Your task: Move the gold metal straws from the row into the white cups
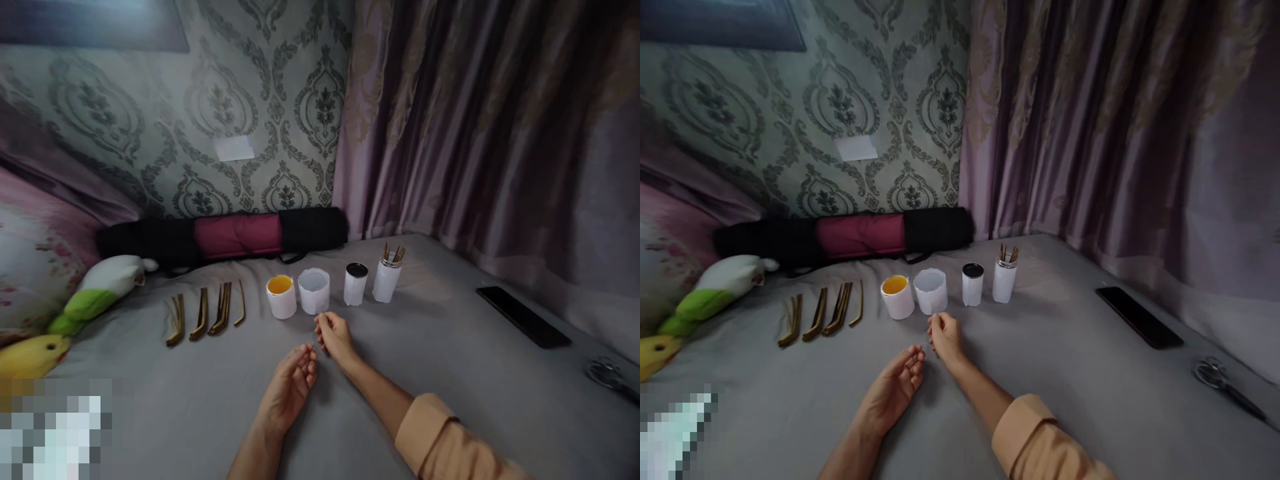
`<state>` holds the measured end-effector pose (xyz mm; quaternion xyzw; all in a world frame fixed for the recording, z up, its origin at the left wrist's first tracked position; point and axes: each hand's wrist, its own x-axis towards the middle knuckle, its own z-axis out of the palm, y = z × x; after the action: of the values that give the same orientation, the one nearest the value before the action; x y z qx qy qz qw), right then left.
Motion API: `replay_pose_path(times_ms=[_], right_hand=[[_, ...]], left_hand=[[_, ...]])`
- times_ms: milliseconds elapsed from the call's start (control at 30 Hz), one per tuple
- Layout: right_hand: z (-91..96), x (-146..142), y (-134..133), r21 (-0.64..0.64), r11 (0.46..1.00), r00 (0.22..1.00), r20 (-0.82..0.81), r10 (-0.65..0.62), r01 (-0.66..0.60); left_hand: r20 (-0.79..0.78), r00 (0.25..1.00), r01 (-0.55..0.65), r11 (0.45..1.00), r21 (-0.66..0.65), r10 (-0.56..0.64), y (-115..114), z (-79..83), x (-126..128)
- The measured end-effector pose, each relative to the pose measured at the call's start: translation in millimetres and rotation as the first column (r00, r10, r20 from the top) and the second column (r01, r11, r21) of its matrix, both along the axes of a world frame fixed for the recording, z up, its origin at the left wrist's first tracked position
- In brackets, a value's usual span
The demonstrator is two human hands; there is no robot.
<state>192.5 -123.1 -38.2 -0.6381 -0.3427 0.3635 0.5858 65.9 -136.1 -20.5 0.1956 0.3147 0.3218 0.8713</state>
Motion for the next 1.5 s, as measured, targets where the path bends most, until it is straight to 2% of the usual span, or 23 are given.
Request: replay_pose_path(times_ms=[233,767,933,1067,1167,1333,1433,1500], right_hand=[[-8.0,2,0,0.035,0.999,0.997,0.077,0.026,-0.029],[-7.4,4,0,0.023,0.995,0.989,0.113,0.093,-0.097],[-7.6,4,0,0.028,0.995,0.988,0.125,0.091,-0.095],[-5.5,3,0,0.015,0.995,0.989,0.111,0.096,-0.098],[-4.6,2,0,0.016,0.995,0.99,0.11,0.093,-0.095],[-4.5,1,-1,0.016,0.995,0.989,0.116,0.092,-0.094],[-5.3,2,-1,0.018,0.995,0.987,0.124,0.098,-0.101],[-6.0,2,-1,0.02,0.994,0.986,0.128,0.103,-0.106]], left_hand=[[0.036,0.999,0.0,1.0,0.024,0.0,1,-3.2,0],[0.039,0.999,0.007,0.998,0.055,-0.009,7,-6.1,-1],[-0.021,1.0,0.0,0.998,0.056,0.002,9,-7.1,-2],[-0.15,0.988,-0.01,0.994,0.111,0.027,18,-9.1,-7],[-0.306,0.949,-0.006,0.975,0.221,0.075,28,-9.6,-14],[-0.521,0.83,0.044,0.908,0.416,0.199,46,-2.8,-28],[-0.619,0.735,0.091,0.865,0.494,0.277,58,1.7,-37],[-0.687,0.636,0.141,0.822,0.552,0.352,67,2.3,-43]])
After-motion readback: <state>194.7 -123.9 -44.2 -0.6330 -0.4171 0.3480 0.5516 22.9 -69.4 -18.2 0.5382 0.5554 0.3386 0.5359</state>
